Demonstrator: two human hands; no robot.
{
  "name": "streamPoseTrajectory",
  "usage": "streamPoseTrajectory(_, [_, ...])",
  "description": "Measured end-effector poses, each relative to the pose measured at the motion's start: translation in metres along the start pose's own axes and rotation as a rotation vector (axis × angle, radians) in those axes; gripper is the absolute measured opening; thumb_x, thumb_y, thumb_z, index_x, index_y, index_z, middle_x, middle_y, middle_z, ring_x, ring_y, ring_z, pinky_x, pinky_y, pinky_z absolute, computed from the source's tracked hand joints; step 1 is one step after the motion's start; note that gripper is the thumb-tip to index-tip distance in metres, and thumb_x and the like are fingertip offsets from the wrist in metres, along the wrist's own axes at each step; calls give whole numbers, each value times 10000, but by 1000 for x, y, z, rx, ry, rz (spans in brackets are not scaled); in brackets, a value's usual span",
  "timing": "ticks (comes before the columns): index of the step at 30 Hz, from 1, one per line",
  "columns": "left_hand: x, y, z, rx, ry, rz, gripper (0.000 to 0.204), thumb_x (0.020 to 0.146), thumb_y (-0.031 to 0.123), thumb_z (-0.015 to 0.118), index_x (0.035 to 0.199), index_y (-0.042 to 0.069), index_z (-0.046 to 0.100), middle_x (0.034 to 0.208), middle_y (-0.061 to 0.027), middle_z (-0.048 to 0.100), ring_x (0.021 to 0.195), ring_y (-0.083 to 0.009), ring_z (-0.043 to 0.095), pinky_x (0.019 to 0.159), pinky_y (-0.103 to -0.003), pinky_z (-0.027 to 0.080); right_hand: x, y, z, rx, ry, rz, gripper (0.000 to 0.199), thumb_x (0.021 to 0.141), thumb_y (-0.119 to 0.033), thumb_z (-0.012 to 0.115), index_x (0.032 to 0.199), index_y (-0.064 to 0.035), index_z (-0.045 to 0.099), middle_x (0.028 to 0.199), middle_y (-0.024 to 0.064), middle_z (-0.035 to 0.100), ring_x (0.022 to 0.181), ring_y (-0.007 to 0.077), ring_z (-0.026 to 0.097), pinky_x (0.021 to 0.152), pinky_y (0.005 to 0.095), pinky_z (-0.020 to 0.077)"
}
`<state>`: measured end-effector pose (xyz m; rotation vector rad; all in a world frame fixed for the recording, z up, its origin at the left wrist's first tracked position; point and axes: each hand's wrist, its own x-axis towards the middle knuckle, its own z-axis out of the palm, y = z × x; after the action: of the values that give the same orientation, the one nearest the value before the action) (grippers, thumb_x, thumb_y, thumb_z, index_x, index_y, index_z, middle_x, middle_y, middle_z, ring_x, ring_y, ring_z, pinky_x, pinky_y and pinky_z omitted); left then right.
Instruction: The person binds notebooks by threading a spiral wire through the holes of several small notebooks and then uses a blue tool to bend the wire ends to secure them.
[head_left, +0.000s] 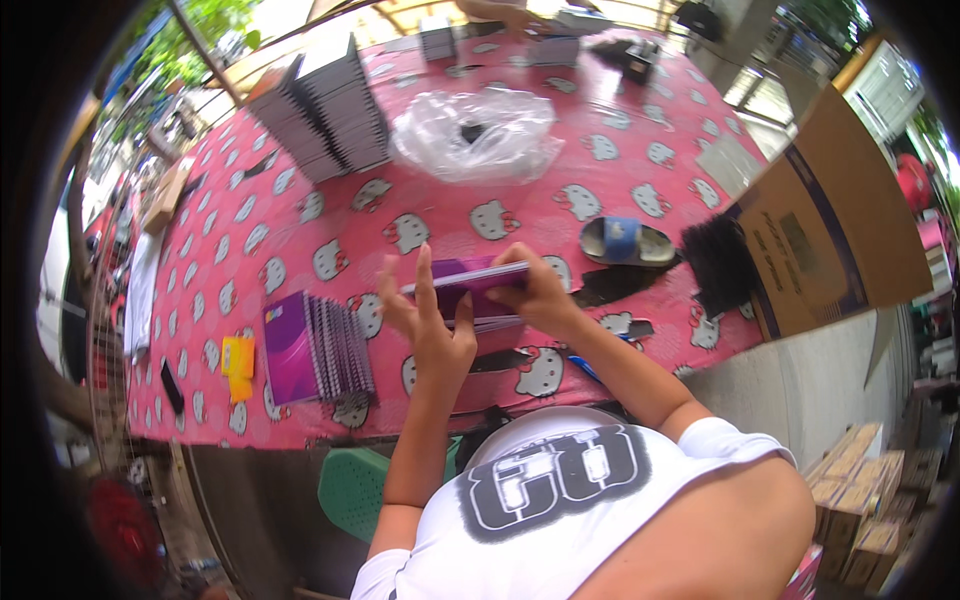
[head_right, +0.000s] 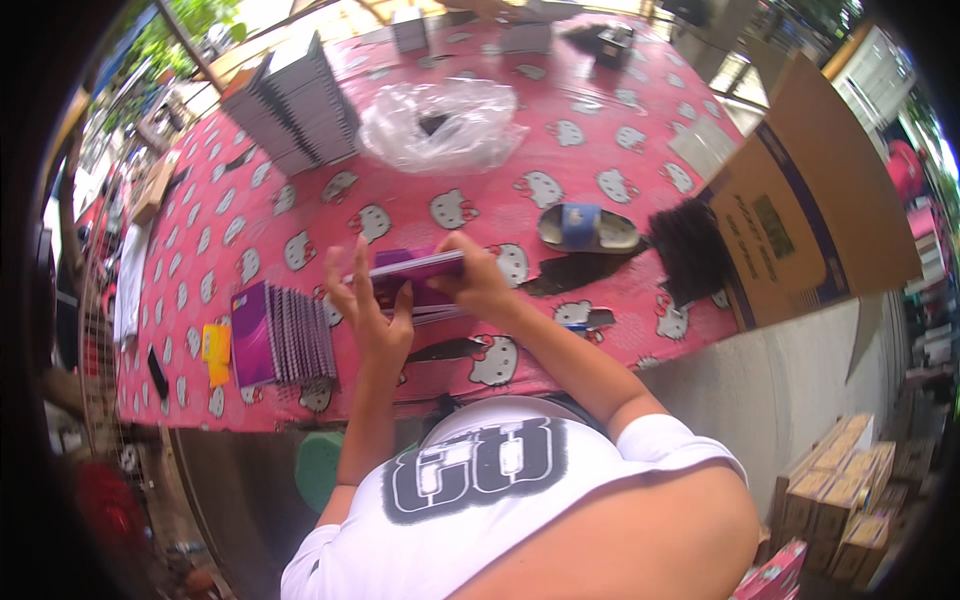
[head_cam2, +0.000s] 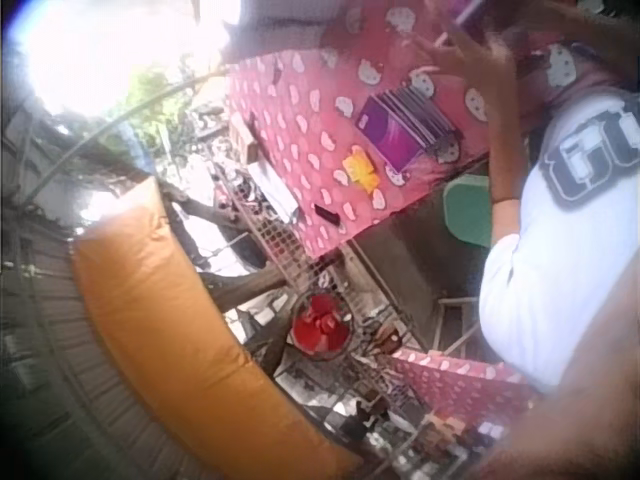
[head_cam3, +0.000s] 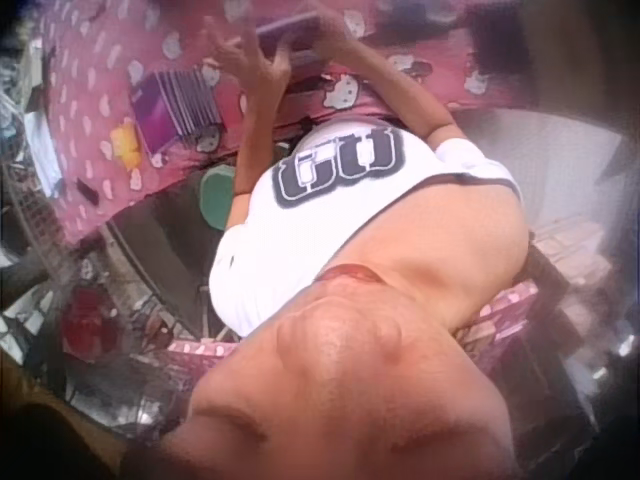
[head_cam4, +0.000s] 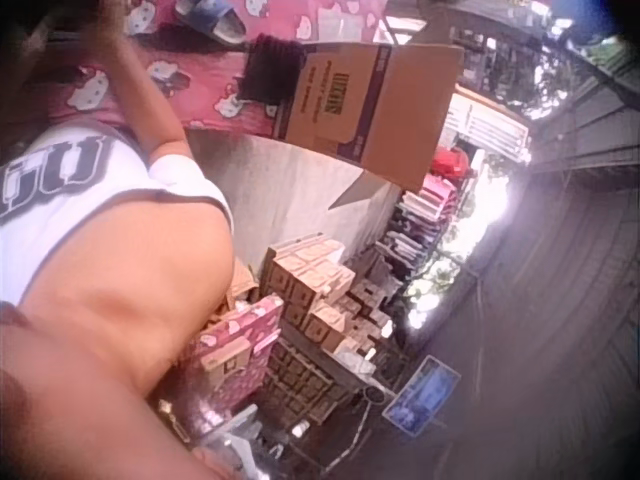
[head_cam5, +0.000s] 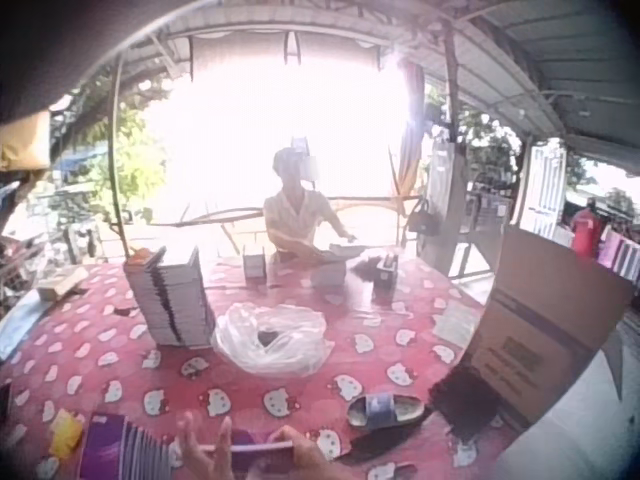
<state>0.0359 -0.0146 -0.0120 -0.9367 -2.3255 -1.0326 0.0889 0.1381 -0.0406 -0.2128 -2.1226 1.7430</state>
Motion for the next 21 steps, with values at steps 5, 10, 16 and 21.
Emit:
streamPoseTrajectory(5, [15, 1, 17, -125, -93, 64, 220, 760, 192, 744, 978, 179, 715, 982, -2, 658, 956, -210, 532, 963, -490, 253, -9, -4, -30, -415, 36, -358, 361, 673, -10, 746, 980, -8, 556, 1011, 180, 591, 985, 350, 561, 855, 417, 450])
streamPoseTrajectory(10, [33, 12, 6, -192, -211, 15, 130, 751, 257, 756, 854, 182, 731, 816, 75, 661, 871, -151, 530, 935, -434, 249, -52, 74, -239, -1190, 607, 270, 221, 698, -144, 754, 855, -32, 648, 903, 160, 653, 857, 325, 633, 758, 406, 505])
streamPoseTrajectory(16, [32, 19, 9, -184, -209, -2, 211, 736, 270, 779, 895, 136, 743, 851, 39, 676, 862, -146, 506, 893, -340, 311, -81, 92, -288, -1335, 511, 620, 216, 717, -195, 716, 866, -43, 679, 901, 184, 673, 878, 352, 656, 788, 445, 524])
streamPoseTrajectory(21, [37, 29, 2, -242, -135, -3, 206, 737, 246, 785, 893, 119, 746, 896, 0, 684, 880, -159, 511, 875, -325, 350, -63, 57, -266, -1233, 738, 40, 188, 727, 2, 590, 893, -19, 677, 873, 165, 609, 727, 322, 611, 726, 407, 514])
